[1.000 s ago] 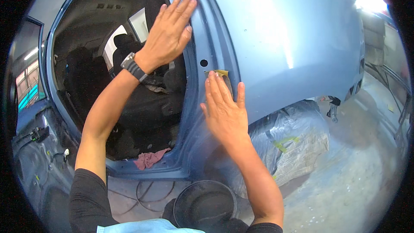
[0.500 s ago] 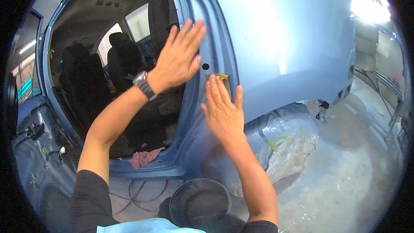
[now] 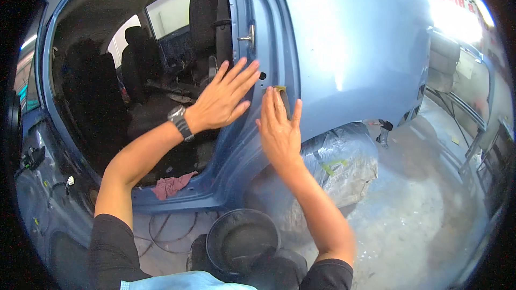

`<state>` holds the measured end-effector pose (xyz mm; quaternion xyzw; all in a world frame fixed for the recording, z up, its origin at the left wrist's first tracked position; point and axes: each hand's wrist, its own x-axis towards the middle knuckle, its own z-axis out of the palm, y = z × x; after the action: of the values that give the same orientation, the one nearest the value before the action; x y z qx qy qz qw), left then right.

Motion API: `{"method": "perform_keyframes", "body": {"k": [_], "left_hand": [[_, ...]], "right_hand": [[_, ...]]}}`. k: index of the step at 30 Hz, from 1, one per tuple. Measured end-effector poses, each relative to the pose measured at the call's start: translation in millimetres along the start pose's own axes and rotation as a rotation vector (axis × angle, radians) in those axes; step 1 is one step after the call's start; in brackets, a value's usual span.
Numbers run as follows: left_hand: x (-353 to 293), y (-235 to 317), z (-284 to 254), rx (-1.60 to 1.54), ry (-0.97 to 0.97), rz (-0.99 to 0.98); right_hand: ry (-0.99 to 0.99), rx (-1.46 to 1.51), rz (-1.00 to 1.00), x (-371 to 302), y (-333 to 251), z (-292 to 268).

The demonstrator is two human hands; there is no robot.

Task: The person sands the inner frame of a car door by hand using a piece of sandpaper dipped in a bucket of water.

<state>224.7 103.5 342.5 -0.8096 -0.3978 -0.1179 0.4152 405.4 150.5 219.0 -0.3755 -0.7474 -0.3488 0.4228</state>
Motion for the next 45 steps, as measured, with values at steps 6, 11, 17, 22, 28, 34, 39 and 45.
{"method": "perform_keyframes", "body": {"k": [6, 11, 17, 22, 28, 34, 39, 45], "left_hand": [[-177.4, 42.5, 44.3, -0.435, -0.107, -0.257], [-310.4, 117.0, 126.6, -0.454, -0.120, -0.640], [-355.0, 141.1, 157.7, -0.384, -0.093, -0.806], [-346.0, 148.1, 163.1, -0.407, -0.027, -0.837], [-354.6, 141.5, 162.7, -0.405, -0.006, -0.847], [-356.0, 140.7, 162.4, -0.423, -0.033, -0.875], [-348.5, 143.1, 160.6, -0.450, -0.028, -0.862], [-355.6, 140.9, 166.0, -0.429, -0.016, -0.837]], "right_hand": [[-0.059, 0.043, -0.095, -10.7, -22.5, -1.8], [0.000, -0.132, -0.009, 19.5, 2.8, -3.3], [-0.186, 0.102, -0.104, -27.4, -41.3, -9.5], [-0.127, -0.078, 0.017, -2.2, -28.3, -16.2], [-0.182, -0.074, -0.042, -6.3, -45.8, -18.1], [-0.286, 0.184, -0.027, -40.8, -85.9, -15.3], [-0.118, -0.105, 0.141, 12.4, -32.7, -4.7], [-0.186, 0.096, 0.174, -11.2, -66.6, -0.7]]}}
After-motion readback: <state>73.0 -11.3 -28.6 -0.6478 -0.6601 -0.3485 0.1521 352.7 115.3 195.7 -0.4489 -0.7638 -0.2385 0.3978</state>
